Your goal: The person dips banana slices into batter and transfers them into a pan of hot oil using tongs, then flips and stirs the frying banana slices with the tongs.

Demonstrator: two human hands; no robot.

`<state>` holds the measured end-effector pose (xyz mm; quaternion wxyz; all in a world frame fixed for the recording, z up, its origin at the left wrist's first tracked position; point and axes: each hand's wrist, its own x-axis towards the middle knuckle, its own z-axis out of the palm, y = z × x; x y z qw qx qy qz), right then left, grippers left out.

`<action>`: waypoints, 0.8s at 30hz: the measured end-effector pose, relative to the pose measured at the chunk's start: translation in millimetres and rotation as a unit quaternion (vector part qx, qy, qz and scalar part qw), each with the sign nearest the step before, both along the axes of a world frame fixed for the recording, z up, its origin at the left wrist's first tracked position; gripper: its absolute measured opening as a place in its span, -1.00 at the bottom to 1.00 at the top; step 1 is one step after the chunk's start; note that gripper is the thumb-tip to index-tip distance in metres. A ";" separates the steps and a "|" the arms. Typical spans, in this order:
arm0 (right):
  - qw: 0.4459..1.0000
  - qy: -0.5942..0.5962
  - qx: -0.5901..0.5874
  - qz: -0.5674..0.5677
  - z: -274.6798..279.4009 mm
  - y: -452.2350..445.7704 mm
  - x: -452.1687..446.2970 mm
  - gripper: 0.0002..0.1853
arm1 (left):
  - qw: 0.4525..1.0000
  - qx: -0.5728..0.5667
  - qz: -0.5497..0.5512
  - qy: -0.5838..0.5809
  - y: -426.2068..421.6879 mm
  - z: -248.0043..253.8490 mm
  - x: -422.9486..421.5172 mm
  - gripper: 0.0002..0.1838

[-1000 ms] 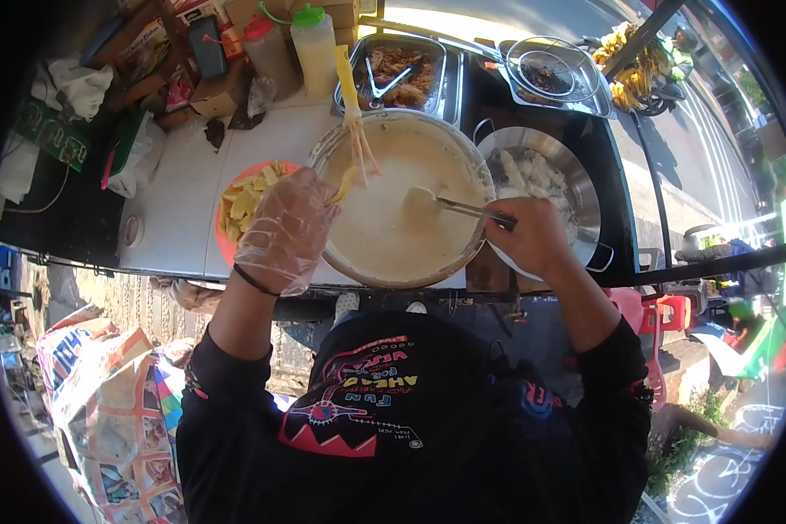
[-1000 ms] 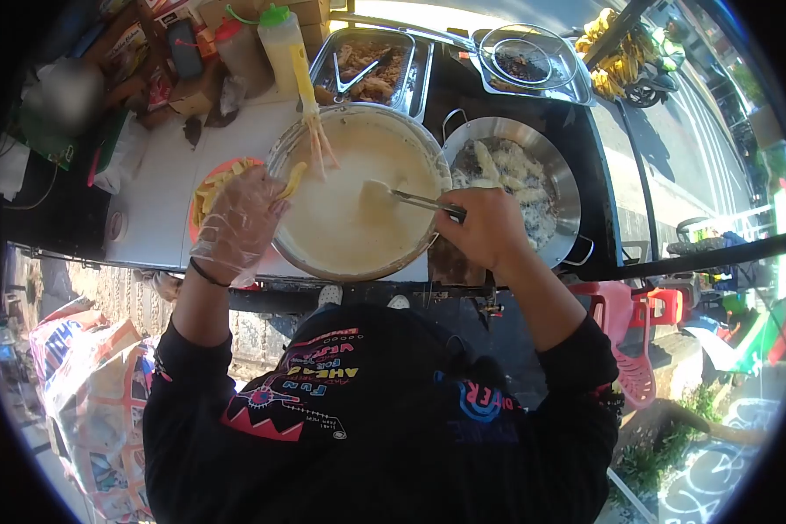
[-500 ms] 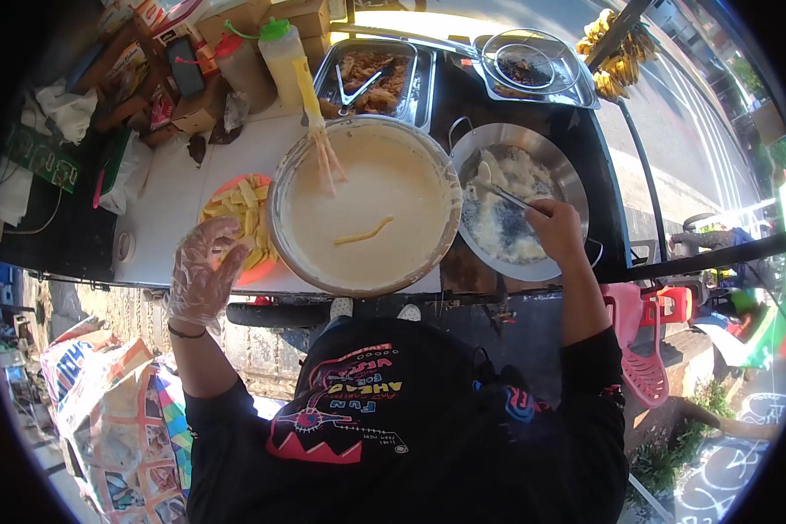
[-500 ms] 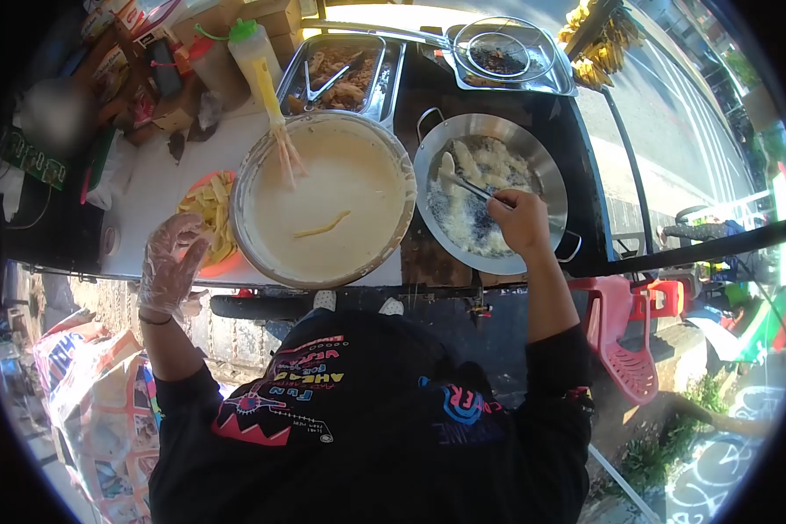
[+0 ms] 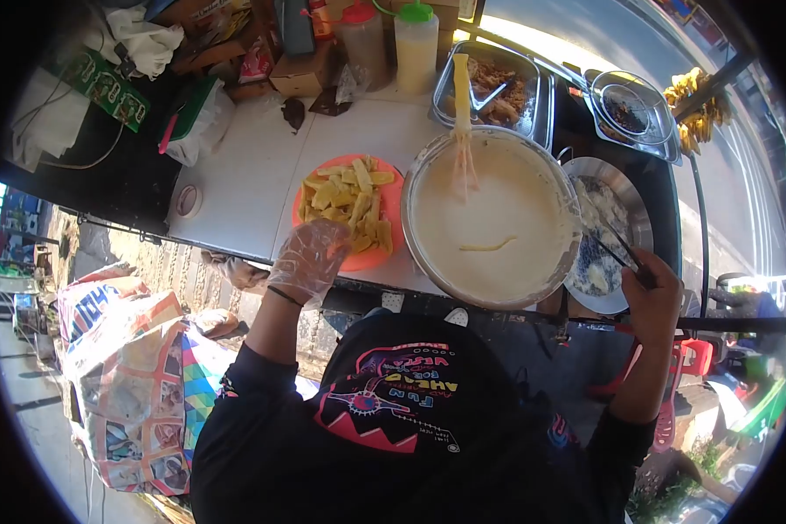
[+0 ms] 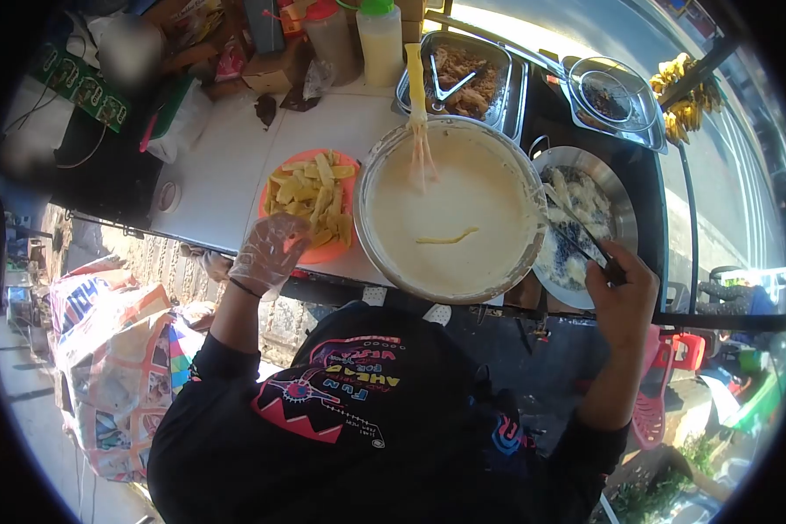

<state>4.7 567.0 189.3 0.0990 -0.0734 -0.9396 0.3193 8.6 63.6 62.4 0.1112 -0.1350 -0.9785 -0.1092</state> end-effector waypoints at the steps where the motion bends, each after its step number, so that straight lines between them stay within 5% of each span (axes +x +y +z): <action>1: 0.997 0.008 0.032 0.066 13.4 -28.3 7.0 -0.61 | 0.995 0.044 -0.010 -0.086 8.5 7.7 -3.0 -0.67; 5: 0.930 0.021 0.274 0.245 9.2 -106.4 19.0 -0.67 | 0.971 0.056 -0.044 -0.227 28.9 31.7 -20.4 -0.58; 13: 0.878 -0.009 0.370 0.305 -19.0 -142.3 12.0 -0.76 | 0.943 0.106 -0.115 -0.294 19.3 31.2 -37.8 -0.60; 17: 0.964 -0.100 0.166 0.184 -24.4 -115.4 25.5 -0.79 | 0.924 0.121 -0.117 -0.344 13.2 21.6 -43.5 -0.75; 19: 0.982 -0.127 0.061 0.125 -33.3 -99.8 36.3 -0.80 | 0.939 0.194 -0.152 -0.242 5.0 5.3 -38.0 -0.83; 21: 0.950 -0.089 -0.294 -0.044 -54.8 -85.6 48.3 -0.76 | 0.940 0.202 -0.137 -0.240 5.4 10.4 -35.9 -0.84; 24: 0.939 -0.118 -0.313 -0.082 -73.3 -64.7 54.6 -0.79 | 0.931 0.244 -0.091 -0.255 12.2 30.1 -38.3 -0.83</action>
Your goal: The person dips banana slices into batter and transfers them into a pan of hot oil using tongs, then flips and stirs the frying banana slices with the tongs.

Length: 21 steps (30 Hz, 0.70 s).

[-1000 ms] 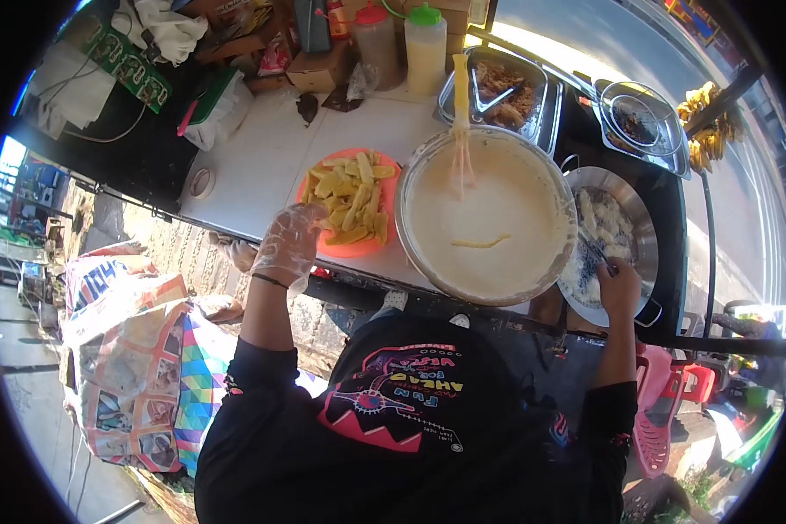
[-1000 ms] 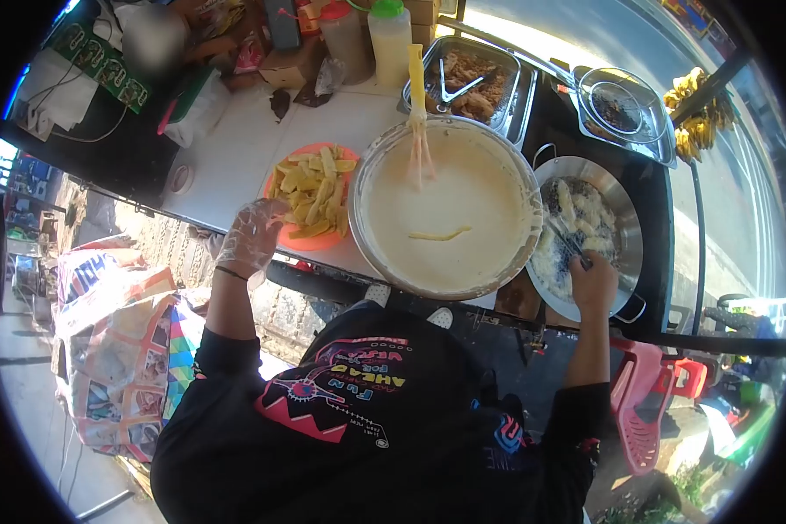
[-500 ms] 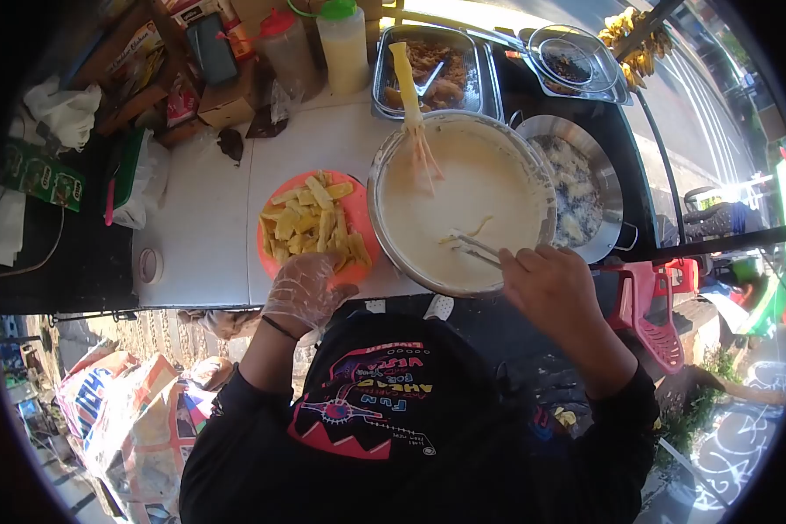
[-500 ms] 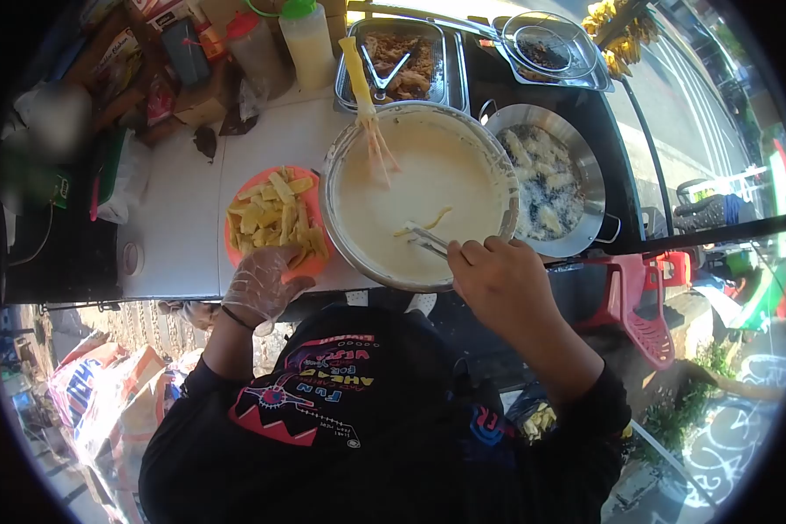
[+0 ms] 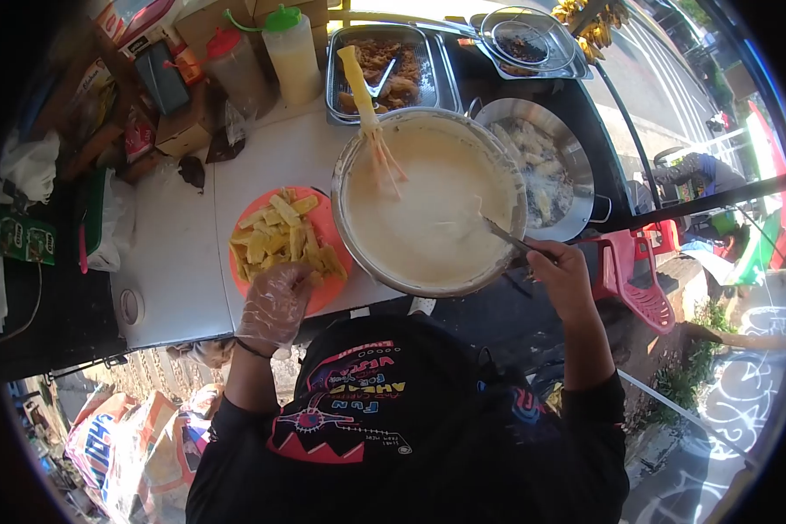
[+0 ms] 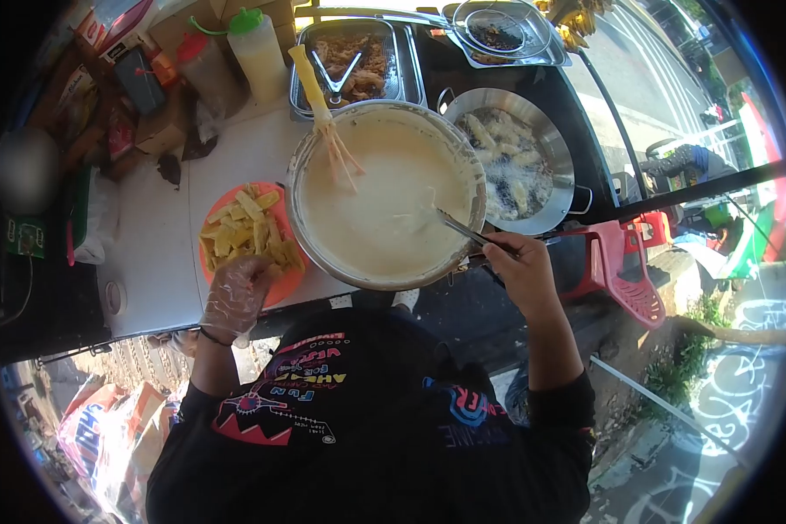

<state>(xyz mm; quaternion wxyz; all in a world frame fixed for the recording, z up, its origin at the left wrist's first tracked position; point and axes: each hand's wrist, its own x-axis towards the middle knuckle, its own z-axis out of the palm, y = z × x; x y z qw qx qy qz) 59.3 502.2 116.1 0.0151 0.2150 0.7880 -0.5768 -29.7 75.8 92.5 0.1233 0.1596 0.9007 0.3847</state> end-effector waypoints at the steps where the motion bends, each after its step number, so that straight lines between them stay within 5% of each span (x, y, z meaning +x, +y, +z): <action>1: 1.000 0.001 0.001 -0.003 0.5 6.5 0.5 -0.79 | 0.998 0.023 0.040 -0.029 3.2 7.3 -1.8 -0.80; 6: 0.972 0.091 -0.205 -0.069 22.0 50.1 -11.7 -0.79 | 0.977 0.202 0.065 0.019 51.9 51.7 -17.7 -0.78; 8: 0.978 0.107 -0.159 -0.089 33.3 67.5 -19.9 -0.80 | 0.968 0.239 0.052 0.063 90.7 62.8 -27.8 -0.77; 10: 0.983 0.110 -0.130 -0.074 39.5 93.9 -28.1 -0.79 | 0.968 0.211 -0.105 0.083 126.7 63.2 -41.1 -0.79; 14: 0.997 0.060 0.042 -0.036 6.5 124.5 -58.8 -0.74 | 0.934 0.018 -0.284 0.215 158.3 30.7 -37.6 -0.63; 15: 0.995 0.034 0.093 -0.009 -11.8 131.7 -68.3 -0.71 | 0.923 -0.110 -0.267 0.253 154.8 36.0 -29.8 -0.61; 16: 0.990 0.007 0.143 0.018 -31.0 137.3 -77.6 -0.67 | 0.924 -0.113 -0.265 0.252 149.2 37.3 -20.9 -0.61; 18: 0.973 0.003 0.224 0.050 -58.1 136.5 -96.4 -0.65 | 0.981 0.162 -0.107 -0.002 136.8 41.5 -8.5 -0.60; 19: 0.949 -0.001 0.307 0.079 -69.1 135.2 -104.1 -0.62 | 0.982 0.159 -0.103 -0.004 128.9 51.6 -6.8 -0.60; 21: 0.935 -0.028 0.345 0.078 -85.3 130.0 -122.7 -0.60 | 0.980 -0.068 -0.068 0.176 111.5 80.8 -1.1 -0.56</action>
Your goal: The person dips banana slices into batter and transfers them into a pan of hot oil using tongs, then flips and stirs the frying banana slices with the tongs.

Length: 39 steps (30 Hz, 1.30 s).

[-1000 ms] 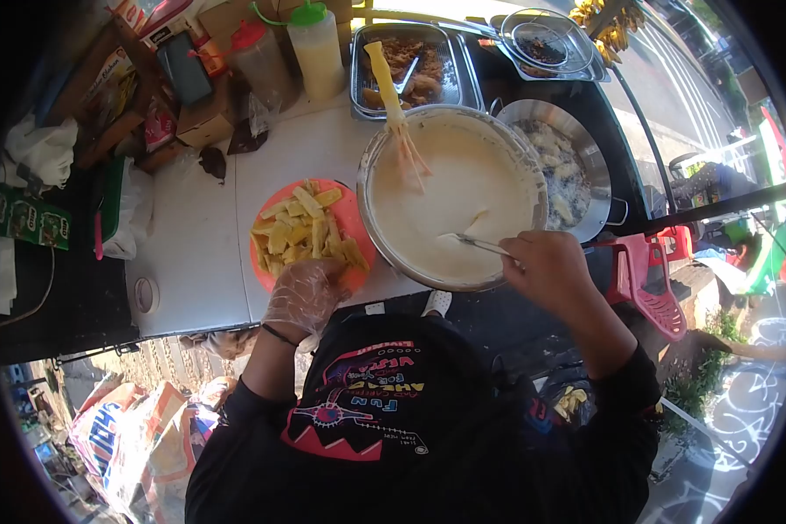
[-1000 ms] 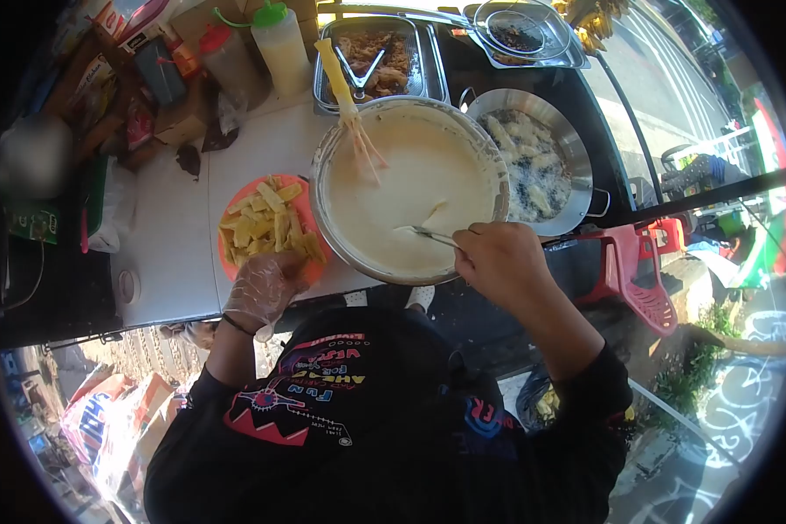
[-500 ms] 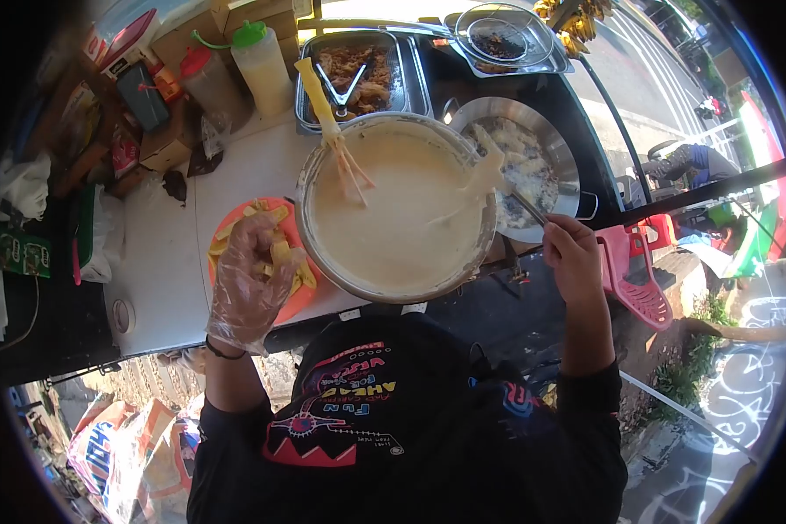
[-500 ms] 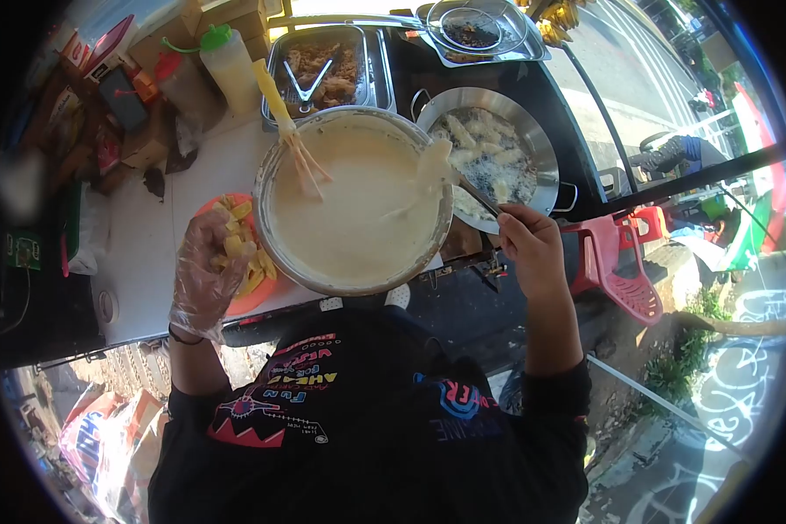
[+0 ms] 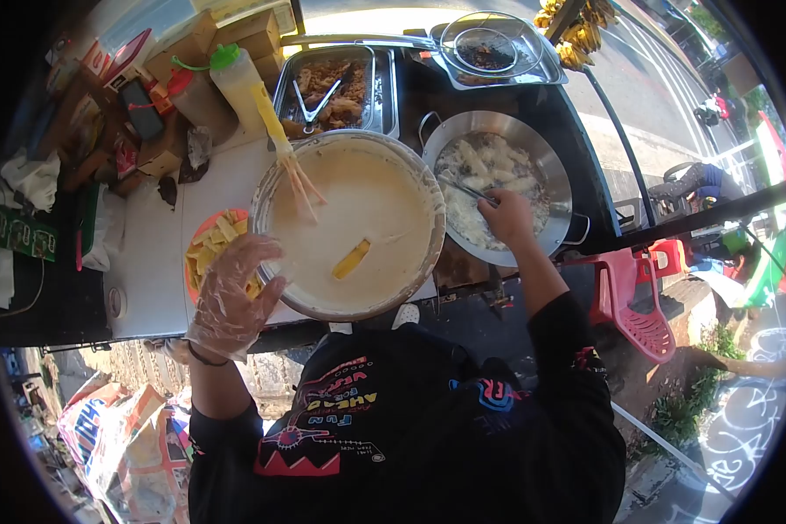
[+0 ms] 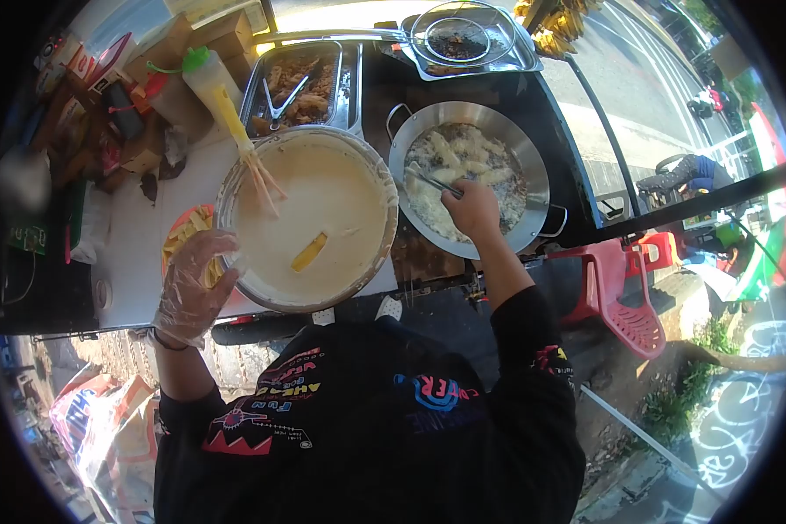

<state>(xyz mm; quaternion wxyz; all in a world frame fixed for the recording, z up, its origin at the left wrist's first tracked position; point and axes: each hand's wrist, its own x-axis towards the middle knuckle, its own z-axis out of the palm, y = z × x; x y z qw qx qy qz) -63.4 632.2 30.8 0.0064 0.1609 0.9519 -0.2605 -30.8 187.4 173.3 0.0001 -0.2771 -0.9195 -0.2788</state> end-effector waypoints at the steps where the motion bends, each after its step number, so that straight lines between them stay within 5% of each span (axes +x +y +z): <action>1: 0.999 -0.018 0.045 -0.012 -4.9 -4.2 -7.2 -0.59 | 1.000 -0.003 0.008 0.001 -10.1 -3.4 2.7 -0.56; 4: 0.991 0.078 0.100 -0.042 2.4 -8.8 -15.3 -0.57 | 0.975 0.172 0.141 -0.023 -42.4 -30.4 12.6 -0.61; 6: 0.982 0.164 0.091 -0.031 39.6 -12.8 -10.6 -0.56 | 0.974 0.102 0.200 0.016 -63.5 -42.0 18.3 -0.61; 9: 0.978 0.183 -0.103 0.005 101.3 -24.6 19.1 -0.63 | 0.966 0.009 0.254 0.038 -85.0 -62.6 17.9 -0.63; 12: 0.975 0.184 -0.094 0.086 155.9 -65.8 53.2 -0.66 | 0.969 -0.033 0.238 0.058 -97.2 -94.1 -1.8 -0.67; 14: 0.950 0.114 0.086 0.279 184.3 -107.9 72.0 -0.68 | 0.975 -0.039 0.203 0.086 -95.2 -100.9 -21.6 -0.67; 16: 0.925 0.113 0.142 0.333 180.7 -132.3 82.3 -0.67 | 0.965 -0.144 0.115 0.184 -89.4 -93.4 -46.0 -0.66; 20: 0.870 0.155 0.218 0.415 157.1 -166.2 86.2 -0.76 | 0.963 -0.220 -0.030 0.156 -101.8 -92.2 -84.1 -0.67; 22: 0.889 0.143 0.189 0.393 144.9 -173.2 80.8 -0.74 | 0.964 -0.255 -0.067 0.034 -105.8 -85.3 -96.9 -0.65; 24: 0.906 0.132 0.157 0.370 131.3 -177.9 83.9 -0.73 | 0.957 -0.268 -0.093 0.059 -109.3 -85.0 -100.1 -0.69; 26: 0.977 0.072 -0.040 0.195 127.2 -170.4 84.1 -0.67 | 0.950 -0.277 -0.110 0.090 -111.7 -85.0 -105.8 -0.72; 29: 0.988 0.105 0.073 0.082 151.0 -153.3 88.3 -0.67 | 0.957 -0.268 -0.095 0.056 -110.9 -91.7 -111.2 -0.81; 31: 0.982 0.111 0.123 0.095 166.6 -152.1 89.2 -0.67 | 0.936 -0.309 -0.121 0.116 -118.7 -101.9 -112.4 -0.83; 33: 0.929 0.118 0.261 0.235 170.4 -152.8 86.3 -0.65 | 0.948 -0.300 -0.074 0.077 -112.2 -96.1 -109.8 -0.82; 39: 0.874 0.136 0.259 0.387 141.8 -158.7 67.7 -0.70 | 0.979 -0.202 0.031 0.014 -114.6 -76.1 -106.1 -0.77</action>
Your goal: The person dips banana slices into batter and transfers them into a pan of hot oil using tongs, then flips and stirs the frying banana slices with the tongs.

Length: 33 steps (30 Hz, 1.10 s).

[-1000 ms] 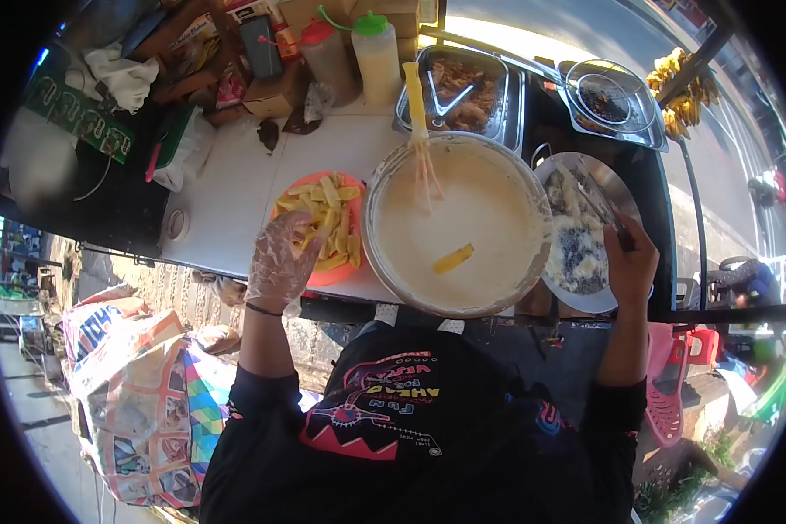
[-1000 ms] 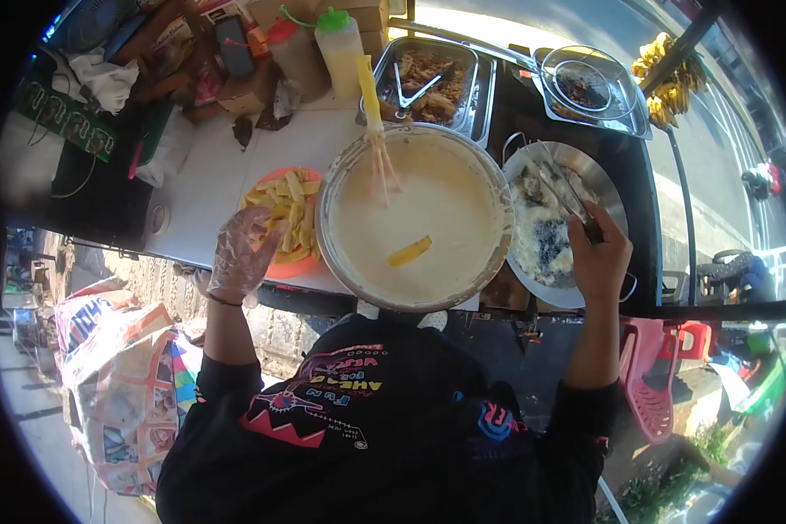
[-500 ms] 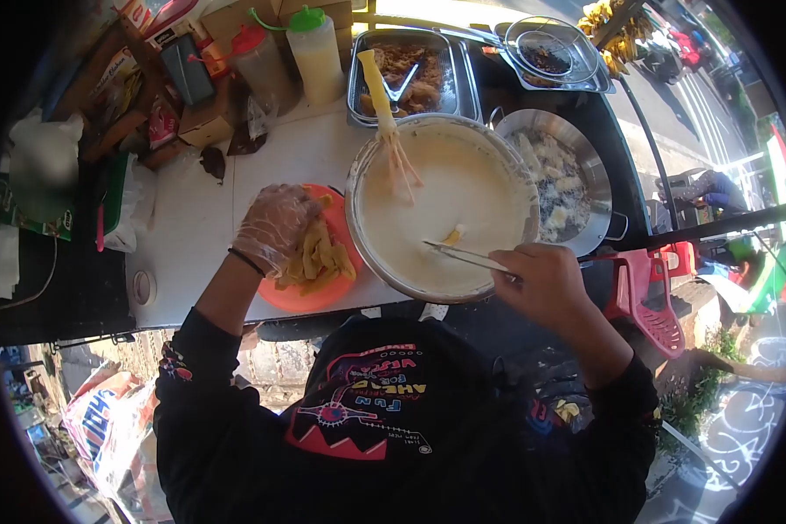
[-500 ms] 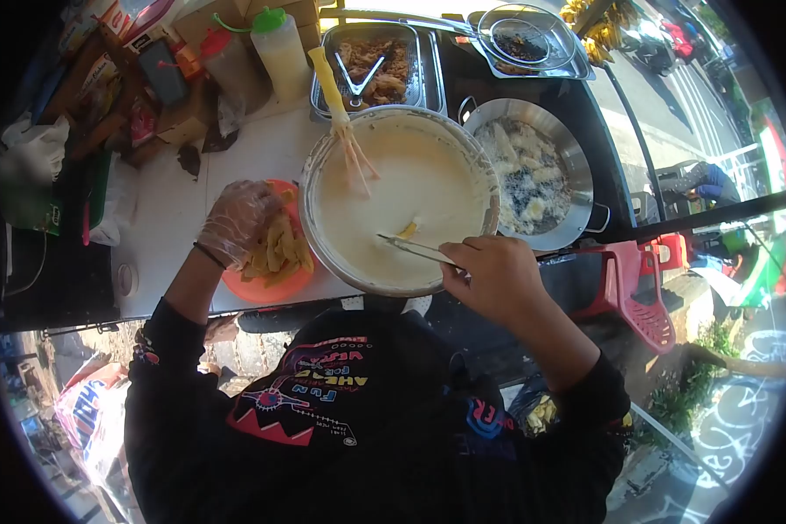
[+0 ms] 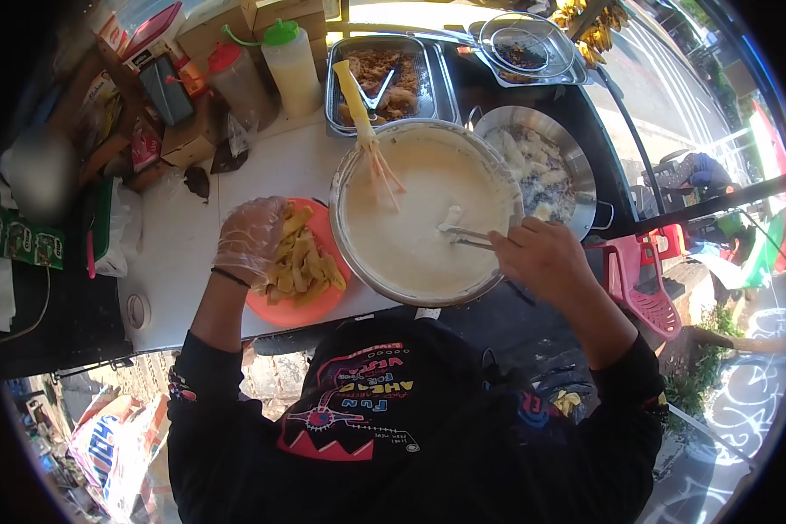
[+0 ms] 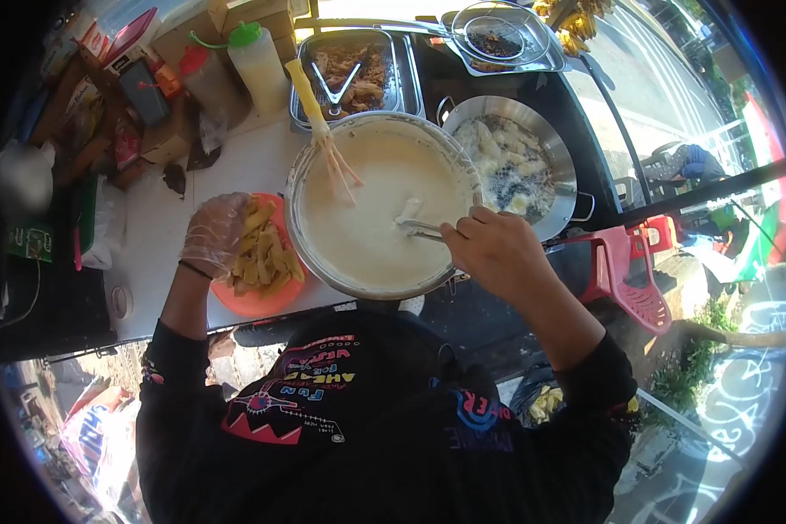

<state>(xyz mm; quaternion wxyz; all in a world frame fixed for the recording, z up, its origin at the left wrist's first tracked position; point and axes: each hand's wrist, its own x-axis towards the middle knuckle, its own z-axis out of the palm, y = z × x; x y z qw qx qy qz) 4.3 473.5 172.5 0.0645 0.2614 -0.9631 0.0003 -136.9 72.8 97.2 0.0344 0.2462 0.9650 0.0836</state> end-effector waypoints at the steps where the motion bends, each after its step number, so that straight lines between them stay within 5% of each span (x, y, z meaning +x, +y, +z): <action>1: 1.000 0.001 -0.002 0.002 -3.4 6.1 -2.0 -0.70 | 0.997 0.064 0.034 0.018 0.2 6.2 1.8 -0.76; 2: 0.995 -0.038 -0.070 -0.051 -6.5 13.8 -2.7 -0.74 | 0.997 0.062 0.036 0.018 4.1 17.7 7.5 -0.76; 4: 0.982 -0.079 -0.138 -0.099 -16.0 30.5 -2.9 -0.78 | 0.943 0.323 0.080 -0.017 22.4 45.1 25.5 -0.85; 6: 0.873 -0.210 -0.356 -0.257 -29.6 49.8 -2.1 -0.82 | 0.915 0.397 0.039 -0.052 58.4 61.9 40.4 -0.84; 7: 0.875 -0.210 -0.355 -0.252 -38.8 61.6 -2.7 -0.82 | 0.879 0.468 -0.010 -0.086 76.1 66.4 44.8 -0.81; 9: 0.726 -0.273 -0.555 -0.302 -50.2 84.5 -4.3 -0.76 | 0.903 0.413 -0.089 -0.072 105.5 57.2 46.4 -0.77; 12: 0.649 -0.254 -0.647 -0.309 -34.2 121.6 -8.2 -0.76 | 0.922 0.327 -0.174 -0.108 128.4 19.9 53.2 -0.73; 14: 0.652 -0.240 -0.656 -0.294 -29.6 146.2 -17.5 -0.76 | 0.925 0.298 -0.179 -0.151 131.4 17.1 67.3 -0.72; 16: 0.696 -0.204 -0.591 -0.353 -34.1 161.6 -30.2 -0.77 | 0.928 0.336 -0.044 -0.154 129.9 49.3 85.3 -0.74; 19: 0.795 -0.185 -0.435 -0.380 -83.2 171.7 -51.2 -0.66 | 0.959 0.281 -0.003 -0.040 105.4 60.8 95.9 -0.72; 21: 0.838 -0.175 -0.342 -0.388 -112.5 162.2 -63.4 -0.63 | 0.887 0.434 0.158 -0.009 87.5 47.1 107.7 -0.72; 23: 0.865 -0.155 -0.213 -0.428 -139.7 153.6 -74.0 -0.59 | 0.876 0.444 0.189 0.021 61.8 27.8 116.0 -0.73; 26: 0.865 -0.075 -0.227 -0.440 -144.2 147.4 -77.0 -0.59 | 0.839 0.476 0.256 0.062 40.9 1.2 126.4 -0.73; 28: 0.860 0.011 -0.294 -0.417 -118.4 142.2 -68.4 -0.57 | 0.877 0.382 0.272 0.100 24.9 -0.4 132.2 -0.71; 32: 0.780 -0.037 -0.548 -0.300 -49.0 123.8 -26.6 -0.70 | 0.915 0.249 0.298 0.108 20.4 11.5 127.3 -0.72; 33: 0.817 -0.058 -0.499 -0.284 -28.2 111.0 -10.4 -0.68 | 0.932 0.219 0.271 0.094 17.7 9.3 122.4 -0.73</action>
